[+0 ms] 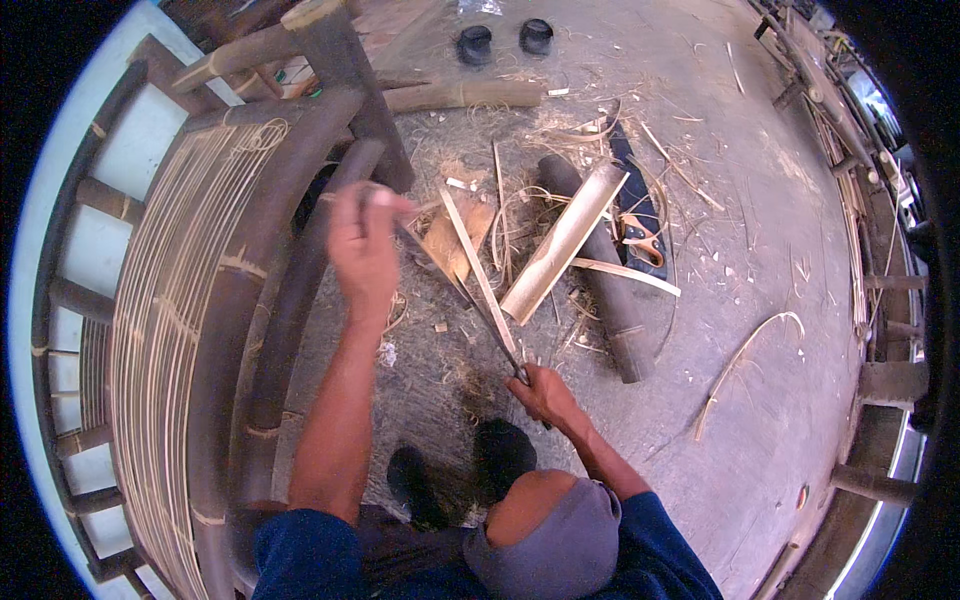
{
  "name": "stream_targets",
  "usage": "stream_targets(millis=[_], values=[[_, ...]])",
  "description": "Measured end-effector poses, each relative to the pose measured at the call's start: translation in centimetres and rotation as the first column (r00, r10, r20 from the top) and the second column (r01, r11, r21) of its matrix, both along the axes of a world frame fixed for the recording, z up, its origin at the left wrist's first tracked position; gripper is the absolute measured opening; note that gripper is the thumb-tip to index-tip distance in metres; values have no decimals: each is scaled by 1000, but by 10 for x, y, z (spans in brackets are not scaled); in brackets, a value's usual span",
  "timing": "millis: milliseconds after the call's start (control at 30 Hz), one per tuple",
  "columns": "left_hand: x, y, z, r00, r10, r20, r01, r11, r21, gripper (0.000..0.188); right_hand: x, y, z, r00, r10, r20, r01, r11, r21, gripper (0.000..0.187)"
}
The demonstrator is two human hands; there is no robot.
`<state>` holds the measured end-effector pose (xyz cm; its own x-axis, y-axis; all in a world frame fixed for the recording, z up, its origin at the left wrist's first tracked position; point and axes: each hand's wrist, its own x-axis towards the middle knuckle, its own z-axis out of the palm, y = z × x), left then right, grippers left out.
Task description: The person uses a knife to split bamboo strips and then weaves them into a bamboo bench frame. They repeatedly cut strips, insert them into the bench, and adjust the weave pattern.
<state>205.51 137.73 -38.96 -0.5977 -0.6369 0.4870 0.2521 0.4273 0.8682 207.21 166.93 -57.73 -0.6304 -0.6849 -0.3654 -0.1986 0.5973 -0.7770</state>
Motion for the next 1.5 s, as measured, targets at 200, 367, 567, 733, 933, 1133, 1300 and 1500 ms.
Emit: stream_targets(millis=[200, 367, 567, 733, 933, 1133, 1300, 1500], values=[[23, -36, 40, 913, 272, -304, -216, 954, 207, 28, 6, 45, -11, 953, -297, -65, 303, 947, 105, 41], [23, -30, 52, 885, 299, -357, -219, 944, 247, 27, -37, 28, 1, 859, -475, -191, 496, 865, 79, 38], [11, -15, 43, 913, 277, -299, -144, 905, 400, 18, -123, -66, 18, 833, -138, -535, 178, 984, 22, 34], [22, -22, 55, 902, 346, -260, -222, 886, 407, 21, -158, -131, 15, 835, 97, -542, -1, 985, 175, 27], [37, -32, 63, 906, 331, -265, -179, 865, 468, 24, -82, -95, -5, 882, 160, -443, -138, 987, 83, 30], [37, -25, 63, 909, 302, -286, -150, 880, 452, 22, -100, -88, -14, 885, -5, -466, 44, 996, 73, 38], [34, -20, 62, 908, 267, -322, -116, 901, 419, 22, -174, -104, -16, 754, 56, -655, 29, 992, 119, 37], [41, -27, 55, 883, 334, -330, -164, 878, 450, 22, -92, -64, -34, 915, 162, -369, -153, 987, 54, 36]])
